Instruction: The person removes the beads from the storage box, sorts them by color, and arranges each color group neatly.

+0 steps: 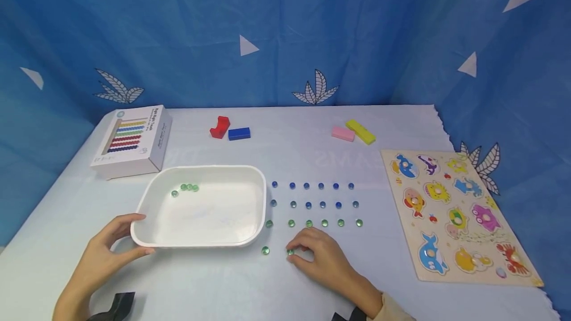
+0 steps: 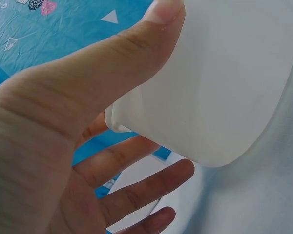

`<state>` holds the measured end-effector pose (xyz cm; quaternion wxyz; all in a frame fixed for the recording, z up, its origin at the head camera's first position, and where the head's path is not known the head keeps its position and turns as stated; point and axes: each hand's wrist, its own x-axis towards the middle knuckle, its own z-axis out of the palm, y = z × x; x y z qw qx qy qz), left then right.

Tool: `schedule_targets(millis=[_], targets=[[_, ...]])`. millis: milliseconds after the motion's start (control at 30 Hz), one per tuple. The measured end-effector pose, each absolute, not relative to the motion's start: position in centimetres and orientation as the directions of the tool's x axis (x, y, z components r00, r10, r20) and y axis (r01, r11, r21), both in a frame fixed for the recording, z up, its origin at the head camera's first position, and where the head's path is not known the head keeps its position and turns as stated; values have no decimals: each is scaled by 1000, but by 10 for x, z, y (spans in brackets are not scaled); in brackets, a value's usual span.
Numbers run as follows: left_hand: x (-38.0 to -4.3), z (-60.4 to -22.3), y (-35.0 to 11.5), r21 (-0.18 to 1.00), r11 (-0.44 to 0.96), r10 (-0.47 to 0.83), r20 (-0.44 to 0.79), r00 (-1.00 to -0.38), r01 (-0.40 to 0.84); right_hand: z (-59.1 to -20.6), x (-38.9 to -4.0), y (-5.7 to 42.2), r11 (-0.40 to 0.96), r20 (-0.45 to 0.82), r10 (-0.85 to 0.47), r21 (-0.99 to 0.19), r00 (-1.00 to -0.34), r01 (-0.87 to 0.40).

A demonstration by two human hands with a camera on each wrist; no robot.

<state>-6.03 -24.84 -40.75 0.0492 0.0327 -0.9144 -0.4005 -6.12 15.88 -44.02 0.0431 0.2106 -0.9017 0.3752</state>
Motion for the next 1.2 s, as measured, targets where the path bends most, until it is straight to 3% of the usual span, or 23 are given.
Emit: schedule_targets(millis=[433,1200], targets=[[-58,-411,-249,725,687,-102,42,-994,-40,-444,-59,160,612,256,-354,-664,-899,-430],[-60,-408,-249,725,686,-113,21,-993,-63,-436,-59,161,637,152,-345,-687,-926,-350]])
